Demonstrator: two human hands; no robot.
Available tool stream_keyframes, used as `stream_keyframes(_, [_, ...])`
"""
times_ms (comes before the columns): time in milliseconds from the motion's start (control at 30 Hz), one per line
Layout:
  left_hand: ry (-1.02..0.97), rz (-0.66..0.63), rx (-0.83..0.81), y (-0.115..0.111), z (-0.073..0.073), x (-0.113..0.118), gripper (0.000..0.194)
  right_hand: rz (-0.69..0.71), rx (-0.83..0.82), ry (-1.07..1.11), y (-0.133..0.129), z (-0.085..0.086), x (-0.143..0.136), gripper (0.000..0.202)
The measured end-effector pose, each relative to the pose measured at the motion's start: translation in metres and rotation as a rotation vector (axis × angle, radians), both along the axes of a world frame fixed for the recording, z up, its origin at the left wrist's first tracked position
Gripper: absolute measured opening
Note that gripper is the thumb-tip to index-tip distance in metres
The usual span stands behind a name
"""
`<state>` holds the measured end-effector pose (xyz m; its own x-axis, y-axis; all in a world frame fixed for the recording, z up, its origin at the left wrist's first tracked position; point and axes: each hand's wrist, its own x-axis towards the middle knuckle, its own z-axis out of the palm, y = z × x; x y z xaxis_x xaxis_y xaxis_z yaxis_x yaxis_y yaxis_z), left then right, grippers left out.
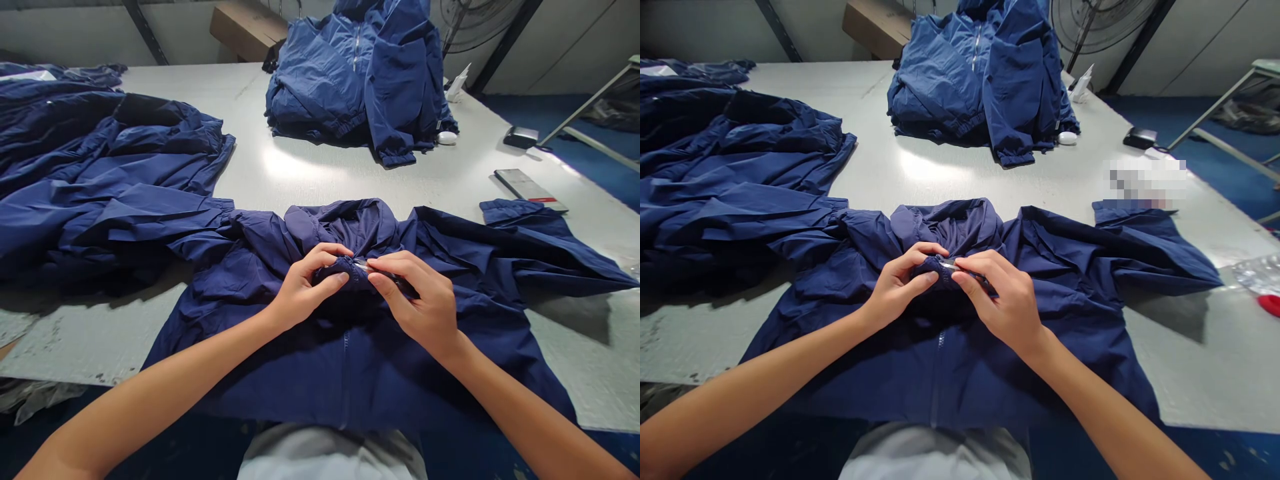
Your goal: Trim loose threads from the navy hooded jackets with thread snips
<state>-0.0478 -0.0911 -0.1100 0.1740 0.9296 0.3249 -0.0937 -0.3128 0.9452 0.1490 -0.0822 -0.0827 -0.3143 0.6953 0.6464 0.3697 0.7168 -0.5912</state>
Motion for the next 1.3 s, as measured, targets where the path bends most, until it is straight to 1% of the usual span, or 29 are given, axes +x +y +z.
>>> stream_keyframes(133, [-0.026, -0.027, -0.01, 0.0018, -0.0006, 0.0, 0.01, 0.018, 0.01, 0.001, -0.0006, 0.0005, -0.0005, 0.015])
stream_keyframes(267, [-0.117, -0.093, -0.041, 0.0032, -0.0022, -0.0004, 0.004, -0.018, 0.033, -0.002, 0.0007, 0.0019, -0.0005, 0.012])
stream_keyframes(333, [-0.142, -0.119, -0.047, 0.0029, -0.0029, -0.0006, 0.004, -0.039, 0.06, -0.015, 0.0013, 0.0013, -0.0004, 0.012])
stream_keyframes(433, [-0.109, -0.133, -0.019, 0.0015, -0.0036, -0.0005, 0.005, -0.054, 0.151, -0.062, 0.0009, -0.0002, 0.0, 0.018])
stream_keyframes(567, [-0.052, -0.105, 0.02, -0.0005, -0.0037, -0.0002, 0.008, -0.064, 0.288, -0.172, -0.0016, -0.0002, 0.0009, 0.024])
stream_keyframes(667, [-0.046, -0.104, 0.034, -0.0013, -0.0035, -0.0001, 0.009, -0.068, 0.345, -0.216, -0.003, 0.0005, 0.0011, 0.027])
stream_keyframes(967, [-0.003, -0.097, 0.064, -0.0009, -0.0047, 0.0002, 0.007, -0.097, 0.372, -0.25, -0.0023, -0.0001, 0.002, 0.027])
stream_keyframes(1300, [0.029, -0.106, 0.103, -0.0011, -0.0042, 0.0016, 0.005, -0.092, 0.387, -0.258, -0.0028, -0.0012, 0.0011, 0.03])
